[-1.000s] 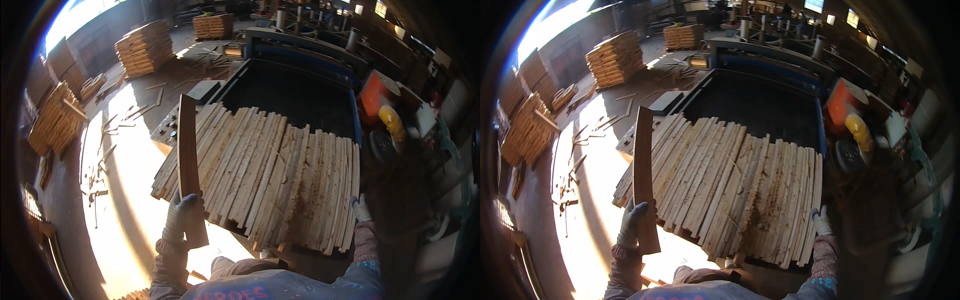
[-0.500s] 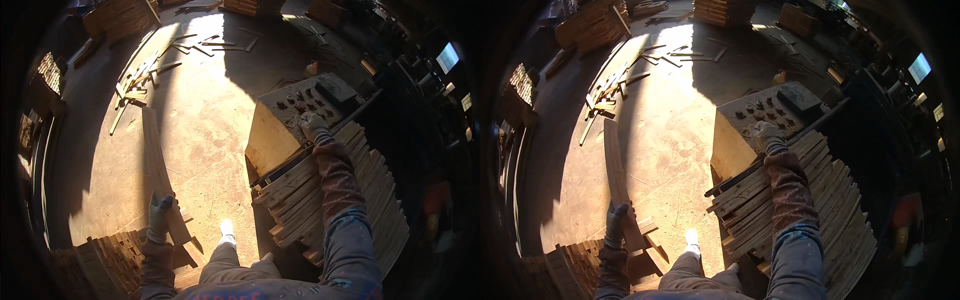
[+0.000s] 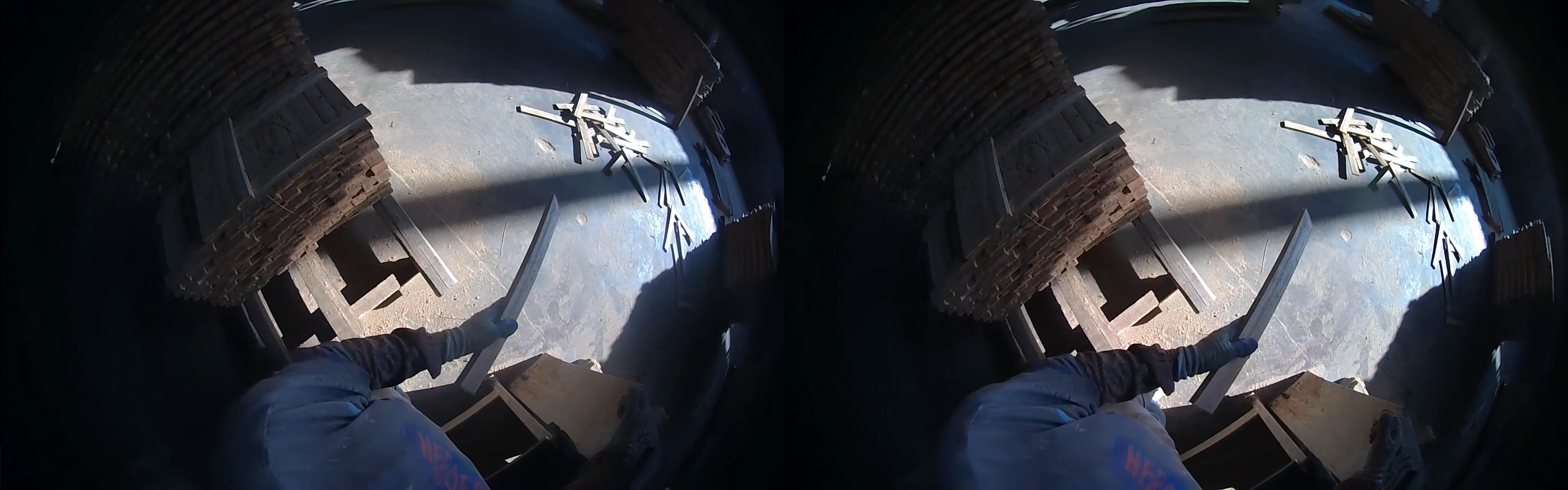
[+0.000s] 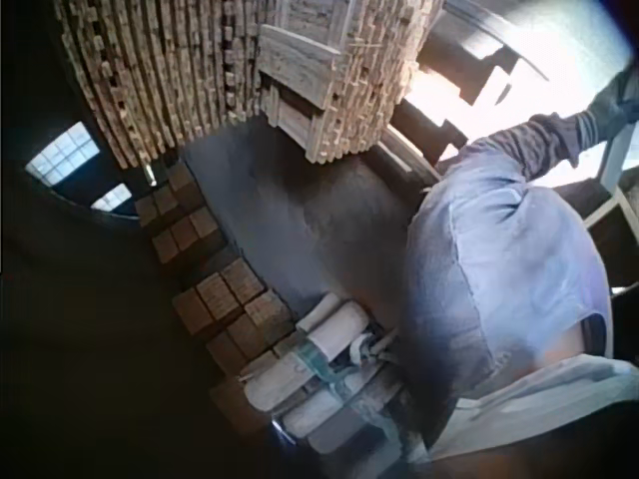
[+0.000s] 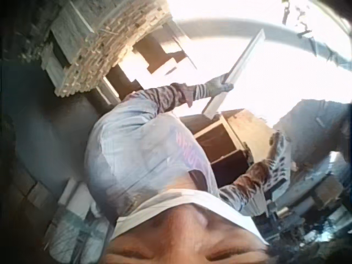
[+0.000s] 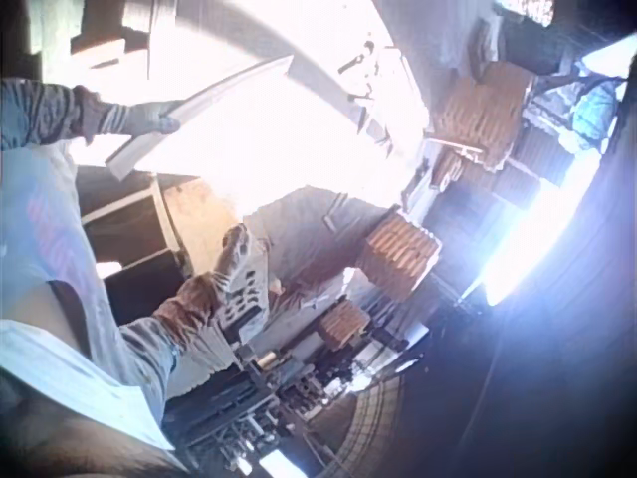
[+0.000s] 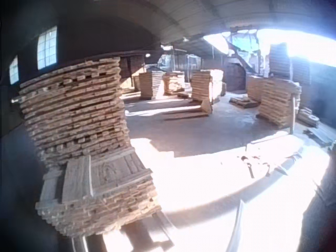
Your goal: The person repeatedly picks up thin wooden planks from a stack and places them onto a conveyor or sorting table. The person handles the planks one at a time, aligning them before depositing them. The task continues throughout the clip without visible completion.
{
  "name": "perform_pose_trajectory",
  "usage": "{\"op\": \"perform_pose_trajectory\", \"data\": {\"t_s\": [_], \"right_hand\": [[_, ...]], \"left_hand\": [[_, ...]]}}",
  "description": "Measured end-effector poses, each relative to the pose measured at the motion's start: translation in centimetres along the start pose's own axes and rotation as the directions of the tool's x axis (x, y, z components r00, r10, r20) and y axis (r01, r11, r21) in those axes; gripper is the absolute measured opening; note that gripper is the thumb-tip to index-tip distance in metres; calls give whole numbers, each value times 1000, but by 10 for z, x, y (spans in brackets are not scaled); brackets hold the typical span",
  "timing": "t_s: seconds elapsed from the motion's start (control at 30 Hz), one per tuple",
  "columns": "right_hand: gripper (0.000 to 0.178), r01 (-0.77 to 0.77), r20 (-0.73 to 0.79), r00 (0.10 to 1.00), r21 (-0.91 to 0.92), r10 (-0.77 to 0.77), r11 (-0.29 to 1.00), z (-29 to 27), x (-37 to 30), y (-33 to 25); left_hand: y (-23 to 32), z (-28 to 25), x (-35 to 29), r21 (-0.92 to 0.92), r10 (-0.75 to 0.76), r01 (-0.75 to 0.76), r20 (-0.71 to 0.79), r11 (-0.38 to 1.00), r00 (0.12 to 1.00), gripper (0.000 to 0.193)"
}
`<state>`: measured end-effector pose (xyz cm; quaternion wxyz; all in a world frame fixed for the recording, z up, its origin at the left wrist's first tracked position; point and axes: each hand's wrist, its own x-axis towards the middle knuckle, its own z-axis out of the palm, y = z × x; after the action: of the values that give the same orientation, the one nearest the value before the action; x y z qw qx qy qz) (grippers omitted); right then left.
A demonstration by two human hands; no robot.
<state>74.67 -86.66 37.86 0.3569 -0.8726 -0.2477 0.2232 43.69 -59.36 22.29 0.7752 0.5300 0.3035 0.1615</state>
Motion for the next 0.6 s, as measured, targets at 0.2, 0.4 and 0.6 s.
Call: {"op": "perform_pose_trajectory", "data": {"t_s": [0.2,0.4,0.6], "right_hand": [[108,-219,549,833,448,-73,867,203,-109,-99],[93,-264,586,810,381,-10,886,287,-163,-100],[90,-217,621,770,466,-143,858,305,-202,-111]], "left_hand": [[12,19,-62,73,115,-119,49,990,992,78],[-18,-75,-167,249,23,-54,126,967,992,82],[-55,-258,-314,384,-46,219,-411,897,910,81]]}}
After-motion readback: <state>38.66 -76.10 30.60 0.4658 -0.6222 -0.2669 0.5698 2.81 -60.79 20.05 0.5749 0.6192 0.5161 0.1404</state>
